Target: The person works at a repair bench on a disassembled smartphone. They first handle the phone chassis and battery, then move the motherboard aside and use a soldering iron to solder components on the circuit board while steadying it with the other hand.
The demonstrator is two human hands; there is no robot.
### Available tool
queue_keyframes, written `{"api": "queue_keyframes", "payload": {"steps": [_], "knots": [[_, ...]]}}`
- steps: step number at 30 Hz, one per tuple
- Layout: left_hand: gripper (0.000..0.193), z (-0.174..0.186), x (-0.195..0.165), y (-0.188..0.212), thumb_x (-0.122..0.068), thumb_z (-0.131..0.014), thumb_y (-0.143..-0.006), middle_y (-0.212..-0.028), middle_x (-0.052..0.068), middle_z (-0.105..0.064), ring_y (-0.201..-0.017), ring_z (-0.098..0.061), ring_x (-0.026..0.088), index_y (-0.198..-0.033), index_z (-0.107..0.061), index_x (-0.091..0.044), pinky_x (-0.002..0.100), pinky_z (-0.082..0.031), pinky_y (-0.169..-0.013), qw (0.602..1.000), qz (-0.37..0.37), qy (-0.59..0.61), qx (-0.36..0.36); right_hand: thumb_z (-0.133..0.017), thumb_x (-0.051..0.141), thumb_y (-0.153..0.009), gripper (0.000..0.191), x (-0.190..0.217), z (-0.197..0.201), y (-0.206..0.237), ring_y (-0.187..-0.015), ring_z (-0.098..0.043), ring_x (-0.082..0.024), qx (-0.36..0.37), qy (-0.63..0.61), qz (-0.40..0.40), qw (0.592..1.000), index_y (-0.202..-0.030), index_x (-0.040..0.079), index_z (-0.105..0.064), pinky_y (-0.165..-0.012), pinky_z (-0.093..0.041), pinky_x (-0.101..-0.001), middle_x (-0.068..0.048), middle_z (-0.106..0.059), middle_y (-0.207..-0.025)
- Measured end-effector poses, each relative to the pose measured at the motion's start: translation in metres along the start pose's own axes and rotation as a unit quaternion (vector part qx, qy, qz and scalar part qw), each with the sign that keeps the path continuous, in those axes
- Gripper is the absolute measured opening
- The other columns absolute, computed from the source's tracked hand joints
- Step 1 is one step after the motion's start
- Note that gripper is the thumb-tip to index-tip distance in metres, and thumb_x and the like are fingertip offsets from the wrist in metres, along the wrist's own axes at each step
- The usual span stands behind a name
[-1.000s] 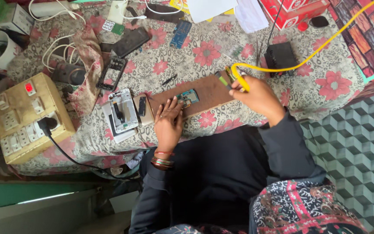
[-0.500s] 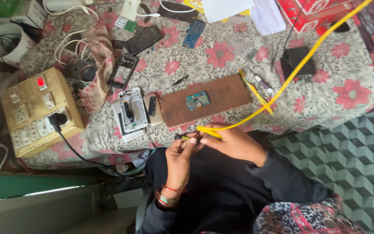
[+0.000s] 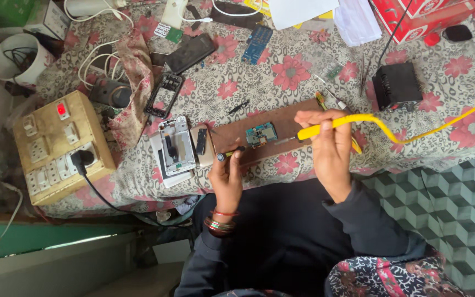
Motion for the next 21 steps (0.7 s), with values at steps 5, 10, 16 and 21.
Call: {"api": "queue_keyframes", "payload": {"steps": [5,10,16,21], "knots": [[0.022,0.000,0.012,-0.012,-0.005,-0.061,-0.104,-0.110,0.009,-0.078,-0.097,-0.071,0.010,-0.123,-0.068,0.002,0.025,-0.057,-0.083,0.999,0.013,-0.036,0.001,-0.040,0.016,-0.118,0.013,-0.014,-0.001,-0.005,-0.120,-0.062,-0.025,-0.011,0.032,-0.014,0.999,-0.124,0.005,-0.045,-0.111,-0.047,-0.0415,-0.017,-0.062,-0.127],[0.020,0.001,0.017,-0.022,-0.005,-0.059,-0.104,-0.118,0.011,-0.075,-0.104,-0.072,0.014,-0.122,-0.065,0.004,0.028,-0.058,-0.090,0.999,0.018,0.034,-0.004,-0.040,0.015,-0.119,0.012,-0.018,-0.011,-0.019,-0.123,-0.062,-0.025,0.012,0.038,0.021,0.999,-0.126,0.005,-0.044,-0.120,-0.046,-0.0445,-0.016,-0.062,-0.126],[0.020,-0.002,0.017,-0.031,-0.004,-0.057,-0.106,-0.124,0.015,-0.072,-0.112,-0.071,0.020,-0.122,-0.062,0.006,0.034,-0.059,-0.100,0.998,-0.004,0.067,0.007,-0.040,0.015,-0.119,0.009,-0.027,-0.021,-0.030,-0.118,-0.064,-0.023,0.029,0.047,0.031,0.998,-0.124,0.008,-0.044,-0.123,-0.045,-0.0462,-0.015,-0.063,-0.123],[0.018,-0.003,0.014,-0.034,-0.006,-0.056,-0.107,-0.125,0.014,-0.072,-0.112,-0.072,0.020,-0.122,-0.060,0.004,0.033,-0.059,-0.098,0.998,-0.009,0.059,0.015,-0.040,0.014,-0.118,0.009,-0.033,-0.026,-0.035,-0.116,-0.064,-0.021,0.037,0.084,0.035,0.995,-0.123,0.008,-0.044,-0.123,-0.045,-0.0458,-0.013,-0.063,-0.120]]}}
Point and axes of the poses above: each hand's wrist, its own y-axis away from the middle knuckle, its own z-axis out of the back of the hand, x = y × z, the point moved 6 cm from there along -y, towards the middle knuckle
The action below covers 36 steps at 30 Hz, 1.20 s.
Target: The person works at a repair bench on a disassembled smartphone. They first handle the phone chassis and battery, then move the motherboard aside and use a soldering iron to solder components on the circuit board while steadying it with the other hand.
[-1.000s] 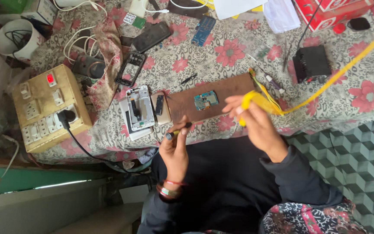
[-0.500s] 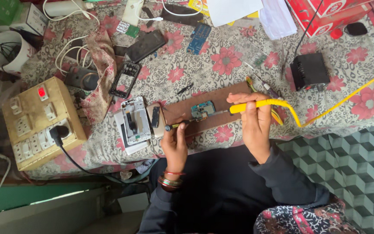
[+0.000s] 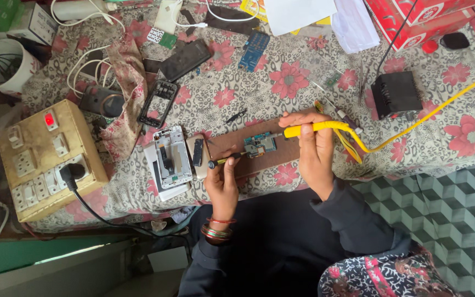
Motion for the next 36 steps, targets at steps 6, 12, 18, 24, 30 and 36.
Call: {"api": "queue_keyframes", "payload": {"steps": [6,12,18,24,30,36], "knots": [[0.021,0.004,0.012,0.003,-0.008,-0.057,-0.102,-0.117,0.012,-0.073,-0.106,-0.074,0.019,-0.120,-0.062,0.003,0.034,-0.062,-0.076,0.992,0.119,0.036,-0.010,-0.042,0.016,-0.119,0.009,-0.006,0.000,0.002,-0.110,-0.063,-0.017,0.006,0.016,-0.017,1.000,-0.123,0.008,-0.045,-0.104,-0.049,-0.0348,-0.009,-0.063,-0.115],[0.019,0.005,0.006,0.003,-0.005,-0.056,-0.107,-0.120,0.014,-0.073,-0.109,-0.074,0.021,-0.121,-0.061,0.005,0.034,-0.059,-0.096,0.999,0.012,0.016,0.031,-0.043,0.019,-0.118,0.010,-0.013,0.006,0.008,-0.104,-0.061,-0.013,0.002,0.032,-0.043,0.999,-0.123,0.010,-0.046,-0.087,-0.046,-0.0254,-0.008,-0.064,-0.113],[0.015,0.006,0.004,0.008,-0.004,-0.055,-0.109,-0.121,0.014,-0.072,-0.111,-0.072,0.021,-0.119,-0.062,0.005,0.035,-0.062,-0.100,0.998,-0.007,0.038,0.048,-0.043,0.018,-0.118,0.011,-0.007,0.007,0.010,-0.105,-0.061,-0.015,0.023,0.038,-0.047,0.998,-0.123,0.009,-0.046,-0.096,-0.049,-0.0295,-0.009,-0.063,-0.115],[0.017,0.006,-0.001,0.010,-0.004,-0.058,-0.105,-0.118,0.014,-0.075,-0.098,-0.073,0.016,-0.118,-0.064,0.005,0.033,-0.063,-0.083,0.998,0.035,0.011,0.058,-0.046,0.009,-0.115,0.014,0.012,0.006,0.002,-0.116,-0.060,-0.020,0.066,0.148,-0.023,0.987,-0.124,0.001,-0.052,-0.103,-0.051,-0.0330,-0.012,-0.059,-0.126],[0.016,0.002,-0.004,0.014,-0.006,-0.058,-0.106,-0.118,0.011,-0.074,-0.096,-0.073,0.012,-0.118,-0.063,0.004,0.031,-0.067,-0.082,0.996,0.026,0.052,0.072,-0.057,0.002,-0.106,0.018,0.013,0.019,0.013,-0.112,-0.065,-0.017,0.071,0.195,-0.128,0.970,-0.123,0.000,-0.052,-0.097,-0.054,-0.0301,-0.011,-0.062,-0.123],[0.016,0.004,0.005,0.018,-0.005,-0.059,-0.105,-0.119,0.012,-0.075,-0.088,-0.067,0.010,-0.117,-0.064,0.004,0.029,-0.058,-0.069,0.997,0.065,0.010,0.048,-0.055,0.000,-0.106,0.016,0.020,0.018,0.031,-0.112,-0.067,-0.018,0.062,0.145,-0.128,0.979,-0.122,0.000,-0.051,-0.098,-0.055,-0.0304,-0.014,-0.066,-0.125]]}}
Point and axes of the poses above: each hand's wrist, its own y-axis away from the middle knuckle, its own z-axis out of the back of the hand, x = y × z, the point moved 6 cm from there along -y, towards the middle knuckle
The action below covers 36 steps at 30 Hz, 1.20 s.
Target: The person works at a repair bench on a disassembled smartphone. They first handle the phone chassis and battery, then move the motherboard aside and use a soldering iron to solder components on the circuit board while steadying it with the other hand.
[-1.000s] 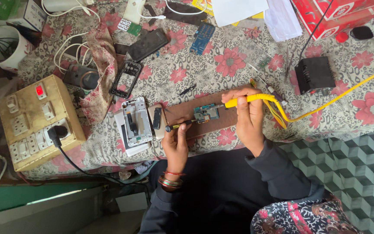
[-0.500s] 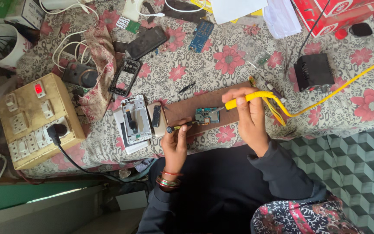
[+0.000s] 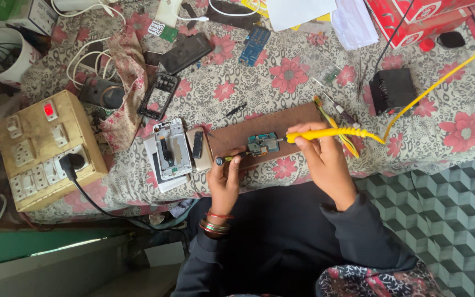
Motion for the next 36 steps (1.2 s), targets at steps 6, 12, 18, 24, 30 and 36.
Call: {"api": "queue_keyframes", "payload": {"steps": [6,12,18,24,30,36], "knots": [[0.017,-0.004,0.000,0.004,-0.007,-0.055,-0.107,-0.120,0.009,-0.071,-0.098,-0.071,0.011,-0.120,-0.058,0.002,0.031,-0.067,-0.081,0.996,-0.036,0.073,0.029,-0.054,-0.001,-0.106,0.015,-0.002,-0.009,0.016,-0.112,-0.068,-0.019,-0.001,0.021,0.010,1.000,-0.120,0.000,-0.050,-0.096,-0.056,-0.0297,-0.015,-0.066,-0.127],[0.011,-0.003,-0.005,0.008,-0.005,-0.050,-0.108,-0.114,0.012,-0.073,-0.091,-0.073,0.017,-0.117,-0.053,0.001,0.032,-0.065,-0.078,0.993,-0.076,-0.084,0.034,-0.054,-0.001,-0.106,0.014,0.000,-0.014,0.023,-0.109,-0.068,-0.019,-0.006,0.039,0.021,0.999,-0.120,0.000,-0.050,-0.094,-0.055,-0.0294,-0.015,-0.066,-0.126],[0.009,-0.003,-0.015,0.015,-0.004,-0.050,-0.108,-0.112,0.014,-0.073,-0.098,-0.075,0.031,-0.116,-0.051,-0.001,0.037,-0.059,-0.083,0.964,-0.177,-0.196,0.011,-0.053,-0.002,-0.107,0.012,0.006,-0.004,0.027,-0.108,-0.068,-0.020,-0.013,0.055,0.035,0.998,-0.118,0.001,-0.049,-0.095,-0.055,-0.0309,-0.015,-0.067,-0.125],[0.010,-0.003,-0.005,0.018,-0.007,-0.049,-0.108,-0.110,0.014,-0.074,-0.094,-0.075,0.030,-0.115,-0.053,-0.002,0.036,-0.060,-0.078,0.972,-0.136,-0.192,0.010,-0.051,-0.001,-0.107,0.012,0.003,-0.001,0.032,-0.111,-0.067,-0.019,-0.023,0.023,0.025,0.999,-0.119,0.002,-0.048,-0.096,-0.054,-0.0305,-0.015,-0.067,-0.125],[0.011,-0.004,-0.009,0.021,-0.008,-0.049,-0.108,-0.110,0.014,-0.074,-0.095,-0.074,0.034,-0.116,-0.054,-0.002,0.040,-0.059,-0.080,0.965,-0.150,-0.214,0.007,-0.053,-0.001,-0.106,0.013,0.005,-0.002,0.034,-0.109,-0.068,-0.019,-0.013,0.048,0.020,0.999,-0.118,0.002,-0.050,-0.095,-0.055,-0.0318,-0.015,-0.068,-0.123],[0.012,-0.005,-0.008,0.022,-0.009,-0.049,-0.108,-0.110,0.014,-0.074,-0.097,-0.074,0.035,-0.116,-0.053,-0.001,0.041,-0.058,-0.081,0.962,-0.159,-0.224,0.007,-0.052,-0.002,-0.107,0.014,0.006,0.005,0.050,-0.111,-0.067,-0.022,-0.014,0.036,0.046,0.998,-0.120,0.002,-0.047,-0.099,-0.054,-0.0341,-0.017,-0.067,-0.125]]}}
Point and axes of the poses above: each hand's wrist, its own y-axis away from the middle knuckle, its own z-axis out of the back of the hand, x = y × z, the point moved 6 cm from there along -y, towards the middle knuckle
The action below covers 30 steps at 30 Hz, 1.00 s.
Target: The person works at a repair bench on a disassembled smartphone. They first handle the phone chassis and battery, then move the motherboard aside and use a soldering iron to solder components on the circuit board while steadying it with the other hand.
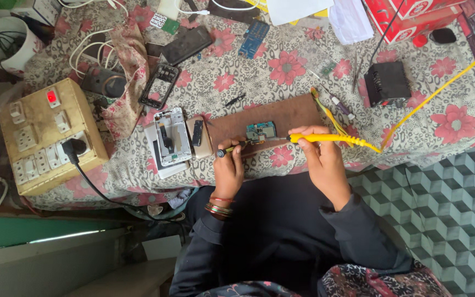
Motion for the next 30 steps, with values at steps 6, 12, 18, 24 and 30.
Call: {"api": "queue_keyframes", "payload": {"steps": [6,12,18,24,30], "knots": [[0.012,-0.0007,-0.0009,0.0013,-0.009,-0.048,-0.108,-0.110,0.012,-0.074,-0.097,-0.075,0.035,-0.116,-0.054,-0.001,0.040,-0.059,-0.081,1.000,0.003,0.000,-0.002,-0.051,-0.003,-0.108,0.014,-0.0028,0.0077,0.0032,-0.115,-0.069,-0.024,-0.020,0.000,0.009,1.000,-0.119,0.001,-0.045,-0.096,-0.057,-0.0346,-0.018,-0.066,-0.124],[0.014,-0.0005,-0.0027,0.0020,-0.009,-0.049,-0.108,-0.111,0.012,-0.073,-0.097,-0.073,0.035,-0.116,-0.057,-0.001,0.040,-0.058,-0.080,1.000,-0.002,-0.011,-0.002,-0.052,-0.003,-0.107,0.014,-0.0022,0.0055,0.0045,-0.113,-0.069,-0.024,-0.017,0.006,0.002,1.000,-0.120,0.001,-0.046,-0.096,-0.057,-0.0338,-0.018,-0.067,-0.124],[0.013,-0.0014,-0.0032,0.0035,-0.009,-0.048,-0.109,-0.114,0.012,-0.071,-0.100,-0.073,0.035,-0.116,-0.056,-0.001,0.041,-0.058,-0.082,1.000,-0.016,-0.012,-0.008,-0.052,-0.002,-0.108,0.014,-0.0057,0.0085,0.0034,-0.112,-0.069,-0.022,-0.012,-0.002,-0.009,1.000,-0.121,0.002,-0.046,-0.097,-0.055,-0.0327,-0.017,-0.067,-0.124],[0.013,-0.0021,0.0011,0.0045,-0.009,-0.049,-0.108,-0.110,0.012,-0.073,-0.097,-0.074,0.034,-0.118,-0.054,-0.001,0.040,-0.058,-0.081,1.000,0.006,-0.006,-0.005,-0.052,-0.002,-0.108,0.015,-0.0046,0.0060,0.0043,-0.113,-0.068,-0.022,-0.008,0.002,0.008,1.000,-0.121,0.002,-0.046,-0.099,-0.056,-0.0337,-0.017,-0.067,-0.123],[0.013,-0.0005,-0.0019,0.0044,-0.009,-0.049,-0.108,-0.110,0.013,-0.074,-0.097,-0.074,0.035,-0.118,-0.054,-0.002,0.041,-0.058,-0.081,1.000,-0.005,-0.006,-0.010,-0.052,-0.002,-0.108,0.015,-0.0022,0.0093,0.0030,-0.110,-0.068,-0.022,-0.010,0.004,0.000,1.000,-0.121,0.002,-0.045,-0.095,-0.055,-0.0325,-0.018,-0.068,-0.123]]}}
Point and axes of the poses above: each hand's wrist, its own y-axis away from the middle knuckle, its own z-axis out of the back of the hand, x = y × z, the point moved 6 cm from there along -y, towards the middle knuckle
